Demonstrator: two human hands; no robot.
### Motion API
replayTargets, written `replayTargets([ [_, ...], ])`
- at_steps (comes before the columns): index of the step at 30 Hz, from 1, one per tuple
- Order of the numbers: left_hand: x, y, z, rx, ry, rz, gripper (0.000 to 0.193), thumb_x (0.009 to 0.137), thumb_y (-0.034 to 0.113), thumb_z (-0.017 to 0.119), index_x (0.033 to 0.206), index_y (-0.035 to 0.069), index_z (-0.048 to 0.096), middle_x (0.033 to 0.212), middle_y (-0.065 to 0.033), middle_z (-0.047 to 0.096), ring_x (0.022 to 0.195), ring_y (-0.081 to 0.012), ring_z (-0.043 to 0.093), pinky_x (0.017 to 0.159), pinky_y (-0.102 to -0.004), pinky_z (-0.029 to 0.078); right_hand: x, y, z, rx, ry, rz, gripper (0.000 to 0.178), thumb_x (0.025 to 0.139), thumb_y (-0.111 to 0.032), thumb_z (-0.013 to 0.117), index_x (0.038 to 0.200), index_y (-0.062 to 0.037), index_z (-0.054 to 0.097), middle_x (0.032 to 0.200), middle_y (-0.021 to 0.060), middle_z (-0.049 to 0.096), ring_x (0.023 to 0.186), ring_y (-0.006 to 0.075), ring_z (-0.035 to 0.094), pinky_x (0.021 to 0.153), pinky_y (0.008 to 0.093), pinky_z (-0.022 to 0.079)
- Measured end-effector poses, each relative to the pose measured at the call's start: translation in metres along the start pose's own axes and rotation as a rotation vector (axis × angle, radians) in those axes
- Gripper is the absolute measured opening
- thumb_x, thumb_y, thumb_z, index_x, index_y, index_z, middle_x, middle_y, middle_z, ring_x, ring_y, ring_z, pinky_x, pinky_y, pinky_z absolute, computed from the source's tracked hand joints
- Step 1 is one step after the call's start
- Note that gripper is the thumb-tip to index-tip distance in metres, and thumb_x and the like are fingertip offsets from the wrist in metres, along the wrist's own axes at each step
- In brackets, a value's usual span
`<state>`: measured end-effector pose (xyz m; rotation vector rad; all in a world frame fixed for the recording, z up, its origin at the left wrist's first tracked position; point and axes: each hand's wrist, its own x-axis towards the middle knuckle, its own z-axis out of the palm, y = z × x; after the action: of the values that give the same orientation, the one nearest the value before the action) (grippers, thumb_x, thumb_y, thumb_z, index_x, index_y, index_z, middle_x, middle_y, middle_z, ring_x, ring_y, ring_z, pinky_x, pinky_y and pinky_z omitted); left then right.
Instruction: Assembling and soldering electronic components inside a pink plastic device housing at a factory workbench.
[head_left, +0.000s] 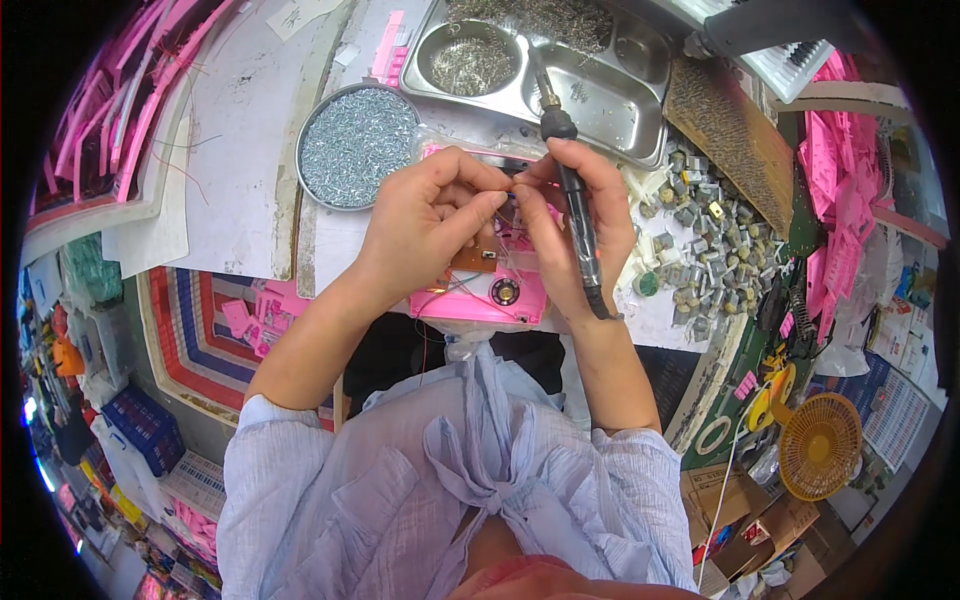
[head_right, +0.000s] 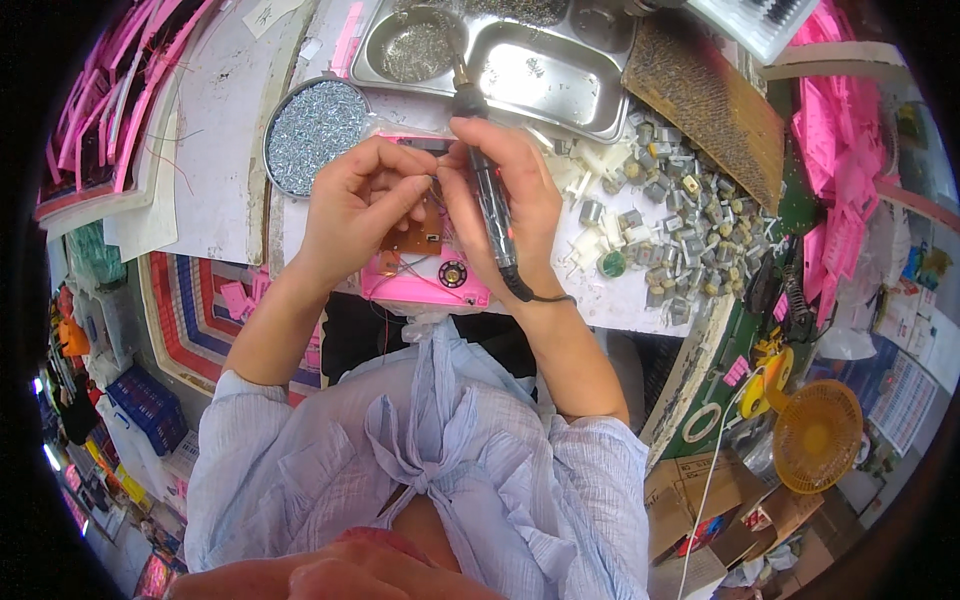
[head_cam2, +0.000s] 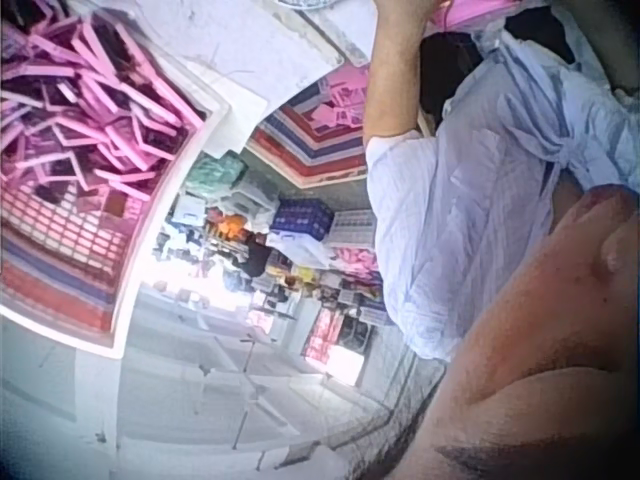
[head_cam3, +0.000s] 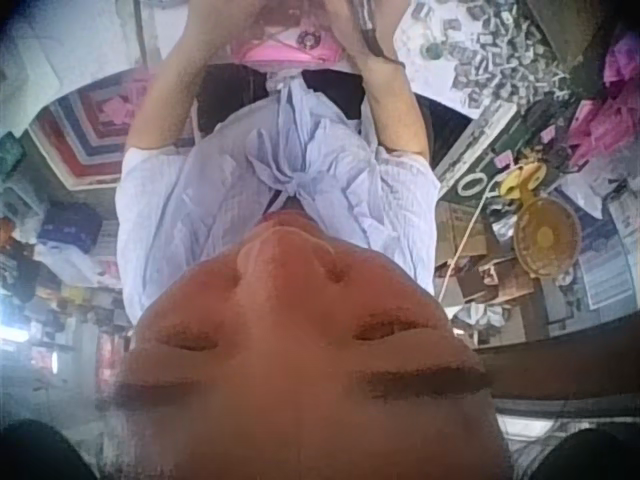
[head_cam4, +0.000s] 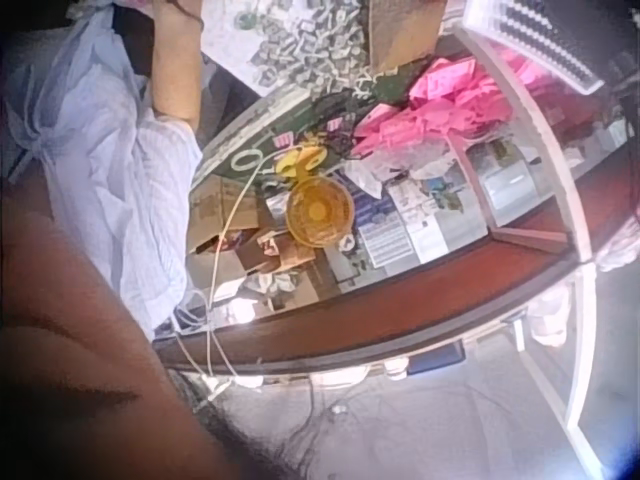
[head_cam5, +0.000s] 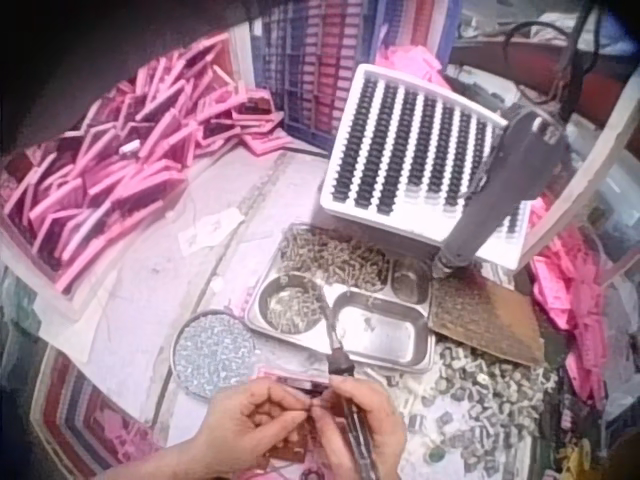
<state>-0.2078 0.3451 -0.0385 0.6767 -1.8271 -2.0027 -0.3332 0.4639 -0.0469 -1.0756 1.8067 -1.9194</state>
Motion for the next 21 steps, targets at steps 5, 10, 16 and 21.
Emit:
replayTargets([
  [5, -0.002, 0.0, -0.002, -0.005, 0.012, -0.029, 0.009, 0.095, 0.005, 0.069, 0.1, -0.002, 0.066, 0.079, -0.003, 0.069, 0.07, -0.0065, 0.067, 0.064, -0.0217, 0.054, -0.002, -0.001, 0.001, 0.003, 0.01, -0.014, 0.045, 0.081, 0.012, 0.073, 0.122, -0.0046, 0.064, 0.095, 0.0082, 0.064, 0.086, 0.0162, 0.066, 0.077, 0.0275, 0.053],
  [10, -0.005, 0.007, -0.01, 0.097, 0.042, -0.035, 0.01, 0.095, 0.007, 0.071, 0.098, -0.002, 0.068, 0.079, -0.0017, 0.069, 0.069, -0.0058, 0.065, 0.061, -0.0213, 0.051, -0.012, -0.002, -0.009, -0.298, -0.061, -0.192, 0.052, 0.075, 0.011, 0.075, 0.122, -0.0073, 0.065, 0.099, 0.0107, 0.068, 0.09, 0.0256, 0.069, 0.093, 0.0383, 0.052],
  [16, -0.004, 0.005, -0.013, 0.444, 0.061, 0.207, 0.009, 0.084, 0.005, 0.076, 0.089, 0.0, 0.071, 0.089, -0.006, 0.062, 0.074, -0.0123, 0.061, 0.063, -0.0273, 0.049, -0.038, 0.008, -0.013, -0.551, -0.186, -0.378, 0.05, 0.077, 0.006, 0.078, 0.122, -0.0096, 0.062, 0.102, 0.0085, 0.073, 0.1, 0.0233, 0.069, 0.115, 0.0601, 0.032],
  [21, -0.001, -0.008, -0.004, 0.62, 0.072, 0.26, 0.009, 0.078, 0.002, 0.076, 0.082, -0.002, 0.069, 0.095, -0.0075, 0.054, 0.081, -0.0163, 0.056, 0.071, -0.027, 0.047, -0.033, 0.007, -0.032, -0.394, -0.116, -0.353, 0.042, 0.074, -0.01, 0.088, 0.111, -0.0069, 0.067, 0.095, 0.0077, 0.071, 0.082, 0.024, 0.066, 0.109, 0.0587, 0.039],
])
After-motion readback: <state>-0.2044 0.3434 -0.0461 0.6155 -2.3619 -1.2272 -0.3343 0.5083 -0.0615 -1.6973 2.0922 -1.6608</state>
